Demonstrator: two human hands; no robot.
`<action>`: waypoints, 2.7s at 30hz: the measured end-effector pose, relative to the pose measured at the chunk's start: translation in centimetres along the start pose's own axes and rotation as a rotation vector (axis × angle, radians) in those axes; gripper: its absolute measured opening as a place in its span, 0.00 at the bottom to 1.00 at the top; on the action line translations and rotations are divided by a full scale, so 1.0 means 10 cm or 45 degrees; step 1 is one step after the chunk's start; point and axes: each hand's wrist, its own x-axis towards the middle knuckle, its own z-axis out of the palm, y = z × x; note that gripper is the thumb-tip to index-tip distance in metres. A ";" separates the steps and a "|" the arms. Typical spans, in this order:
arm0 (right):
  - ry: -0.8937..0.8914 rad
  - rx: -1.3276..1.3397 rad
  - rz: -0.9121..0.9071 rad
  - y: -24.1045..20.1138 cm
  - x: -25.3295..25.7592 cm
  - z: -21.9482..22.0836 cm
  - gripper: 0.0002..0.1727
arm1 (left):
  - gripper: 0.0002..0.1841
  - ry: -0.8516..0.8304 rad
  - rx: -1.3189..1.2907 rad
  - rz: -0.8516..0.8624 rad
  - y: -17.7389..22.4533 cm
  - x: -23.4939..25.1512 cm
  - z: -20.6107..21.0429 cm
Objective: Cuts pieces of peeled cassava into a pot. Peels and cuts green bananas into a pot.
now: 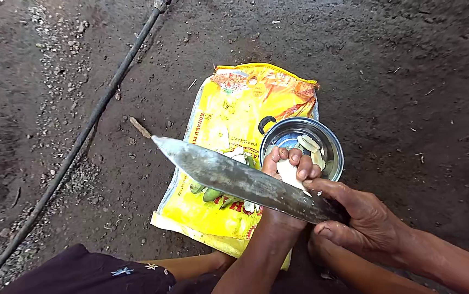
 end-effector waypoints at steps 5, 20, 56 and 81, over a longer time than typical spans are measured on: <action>-0.074 0.013 0.037 -0.01 -0.04 -0.01 0.37 | 0.28 0.023 0.128 -0.088 0.11 0.11 -0.04; -0.120 0.108 0.058 0.02 -0.05 0.01 0.36 | 0.24 -0.189 0.079 -0.092 0.07 0.12 -0.16; 0.104 -0.038 0.779 0.28 -0.16 -0.26 0.29 | 0.15 -0.268 1.621 -0.385 0.43 0.25 -0.40; -0.067 -0.252 0.840 0.36 0.17 -0.53 0.22 | 0.18 -0.204 1.498 -0.371 0.82 0.21 -0.07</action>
